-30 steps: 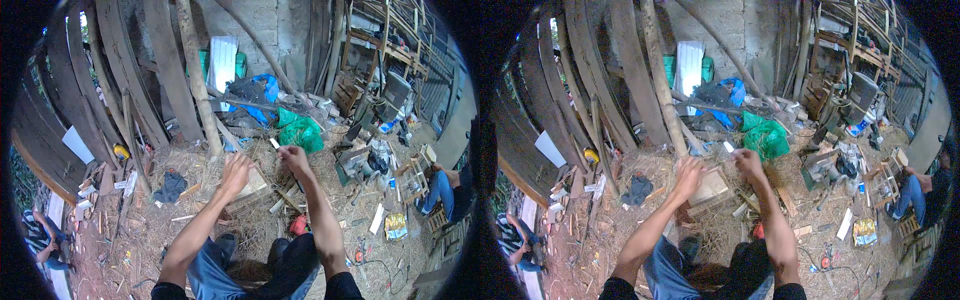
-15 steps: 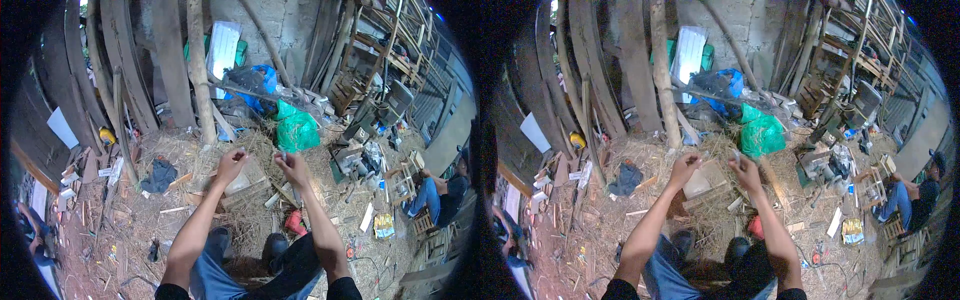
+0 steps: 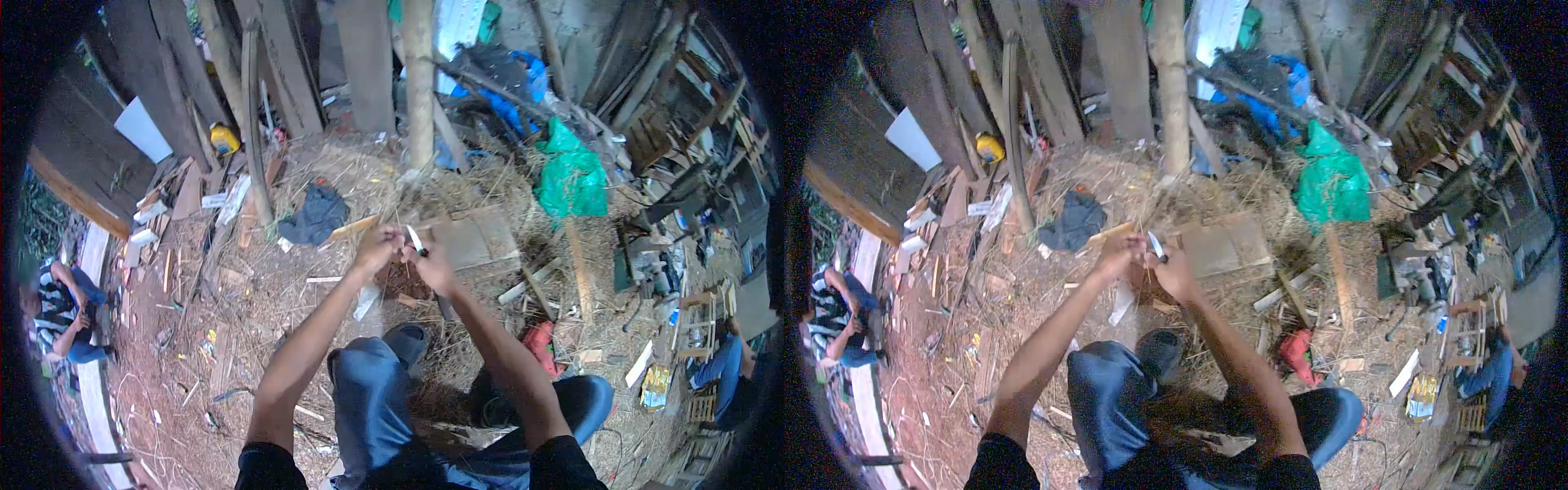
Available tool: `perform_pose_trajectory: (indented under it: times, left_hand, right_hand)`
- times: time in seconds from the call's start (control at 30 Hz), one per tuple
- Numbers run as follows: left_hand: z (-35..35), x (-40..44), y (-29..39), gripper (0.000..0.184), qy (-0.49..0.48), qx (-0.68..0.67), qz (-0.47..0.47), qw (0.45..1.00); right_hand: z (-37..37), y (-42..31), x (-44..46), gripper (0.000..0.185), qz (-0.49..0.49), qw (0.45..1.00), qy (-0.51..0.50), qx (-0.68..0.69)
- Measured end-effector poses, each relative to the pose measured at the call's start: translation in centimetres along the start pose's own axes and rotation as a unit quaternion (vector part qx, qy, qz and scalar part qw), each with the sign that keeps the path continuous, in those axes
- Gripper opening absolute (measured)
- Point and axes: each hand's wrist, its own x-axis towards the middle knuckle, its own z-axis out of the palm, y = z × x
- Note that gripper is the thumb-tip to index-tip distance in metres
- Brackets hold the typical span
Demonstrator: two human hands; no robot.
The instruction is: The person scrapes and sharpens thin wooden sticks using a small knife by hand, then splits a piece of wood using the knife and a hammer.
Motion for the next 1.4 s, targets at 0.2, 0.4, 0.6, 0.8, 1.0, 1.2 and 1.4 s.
perform_pose_trajectory:
  times: [0.2, 0.4, 0.6, 0.8, 1.0, 1.2, 1.4]
  left_hand:
    - [-5.2, 0.2, -16.8, 0.013, 0.139, -0.025, -0.036, 0.989]
    - [-8.9, 3.9, -26.6, 0.015, 0.23, 0.146, -0.047, 0.961]
    - [-8.4, 4.8, -23.7, 0.015, 0.228, 0.239, -0.074, 0.941]
    - [-4.2, 8.3, -14.7, 0.017, 0.035, 0.014, 0.048, 0.998]
    - [12.4, 6.4, 5.5, 0.02, -0.138, 0.403, 0.185, 0.886]
    - [28.4, 7.9, 1.4, 0.02, -0.292, 0.614, 0.255, 0.688]
    - [39.6, 6.0, -13.3, 0.031, -0.354, 0.566, 0.274, 0.692]
  right_hand:
    - [7.9, 15.1, 4.3, 0.033, 0.044, 0.99, 0.016, -0.133]
    - [11.9, 24.2, 8.4, 0.033, 0.13, 0.979, 0.017, -0.156]
    - [10.9, 21.6, 9.6, 0.024, 0.171, 0.953, 0.031, -0.25]
    - [1.7, 10.6, 6.7, 0.018, -0.104, 0.95, 0.066, -0.286]
    - [-19.4, -3.4, 0.7, 0.035, -0.005, 0.885, 0.157, -0.438]
    - [-36.1, 7.6, -7.0, 0.028, 0.215, 0.917, 0.099, -0.321]
    - [-39.3, 15.6, -12.5, 0.023, 0.219, 0.859, 0.071, -0.457]
